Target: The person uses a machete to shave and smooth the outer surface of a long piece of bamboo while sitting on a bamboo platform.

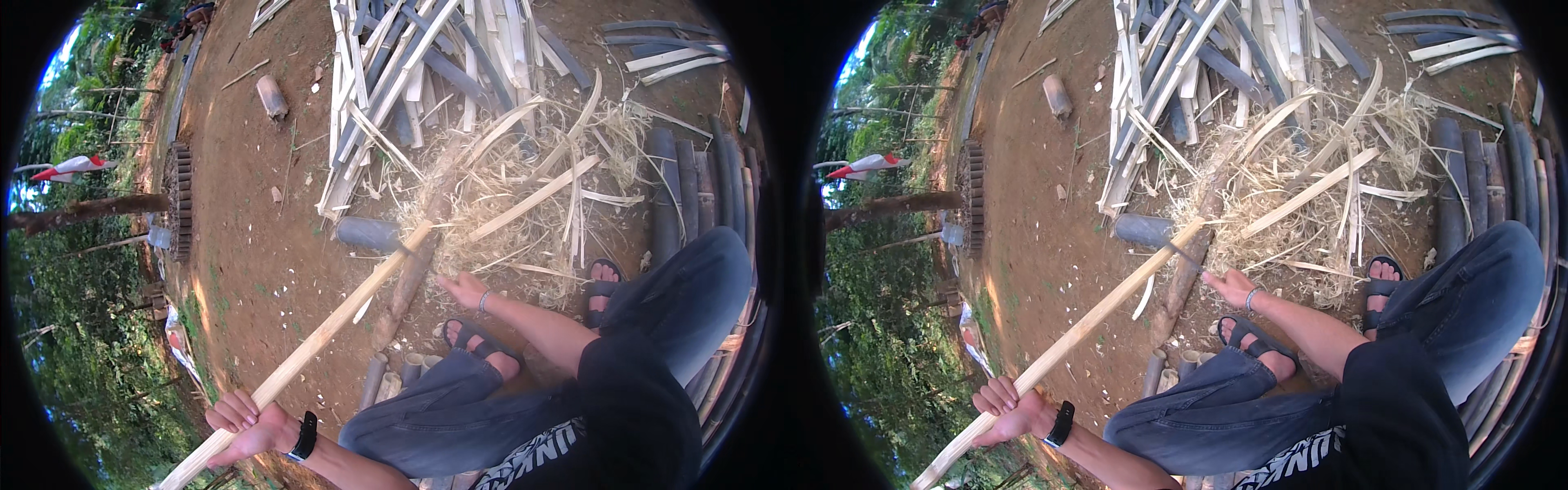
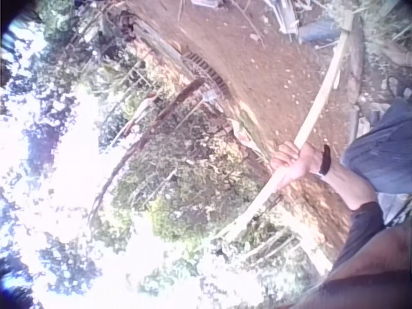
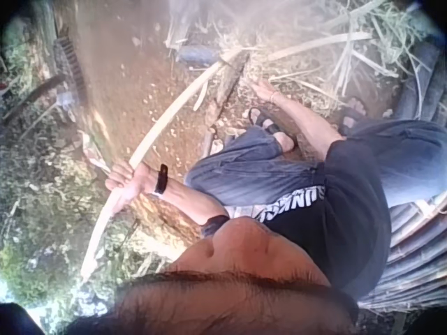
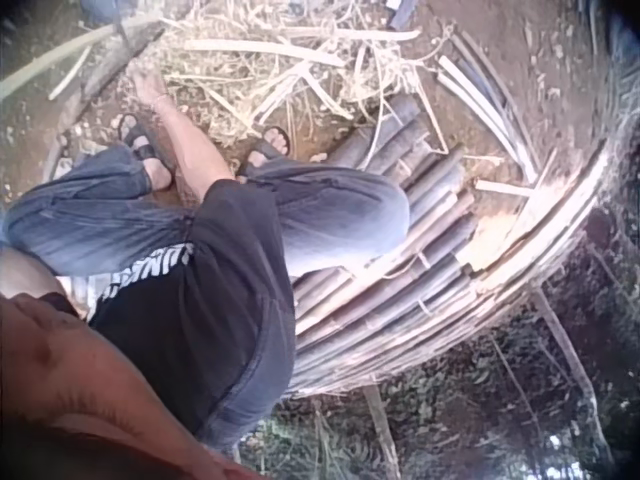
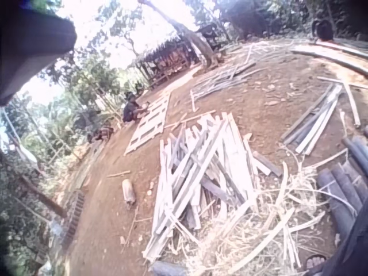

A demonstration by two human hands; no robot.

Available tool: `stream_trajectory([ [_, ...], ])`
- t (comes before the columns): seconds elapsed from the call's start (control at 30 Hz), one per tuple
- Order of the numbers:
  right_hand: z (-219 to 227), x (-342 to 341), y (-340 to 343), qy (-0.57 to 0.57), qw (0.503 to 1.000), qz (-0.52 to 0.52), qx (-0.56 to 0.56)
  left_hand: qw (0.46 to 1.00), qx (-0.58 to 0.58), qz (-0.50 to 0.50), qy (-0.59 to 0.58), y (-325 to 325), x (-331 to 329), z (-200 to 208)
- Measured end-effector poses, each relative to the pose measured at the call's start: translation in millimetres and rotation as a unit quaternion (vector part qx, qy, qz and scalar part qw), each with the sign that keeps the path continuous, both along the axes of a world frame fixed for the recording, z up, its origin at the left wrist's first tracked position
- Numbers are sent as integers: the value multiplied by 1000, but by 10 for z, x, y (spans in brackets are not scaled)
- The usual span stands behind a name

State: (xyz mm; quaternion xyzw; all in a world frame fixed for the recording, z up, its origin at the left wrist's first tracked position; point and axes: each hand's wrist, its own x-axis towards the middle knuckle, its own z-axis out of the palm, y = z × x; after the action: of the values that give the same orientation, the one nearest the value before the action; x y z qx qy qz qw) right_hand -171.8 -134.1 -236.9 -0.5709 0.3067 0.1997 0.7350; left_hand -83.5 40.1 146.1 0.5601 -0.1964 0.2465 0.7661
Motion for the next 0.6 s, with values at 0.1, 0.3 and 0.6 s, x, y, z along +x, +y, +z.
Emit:
stream_trajectory([
  [0.1,-211,111,-219,78,989,-84,94,999,-4,-44,3,-55,72,5],
  [0.3,-347,-13,78,-26,999,6,-46,1000,4,15,12,-11,58,14],
  [0.6,-404,-101,-63,28,992,31,-117,1000,-11,2,0,-28,59,1],
])
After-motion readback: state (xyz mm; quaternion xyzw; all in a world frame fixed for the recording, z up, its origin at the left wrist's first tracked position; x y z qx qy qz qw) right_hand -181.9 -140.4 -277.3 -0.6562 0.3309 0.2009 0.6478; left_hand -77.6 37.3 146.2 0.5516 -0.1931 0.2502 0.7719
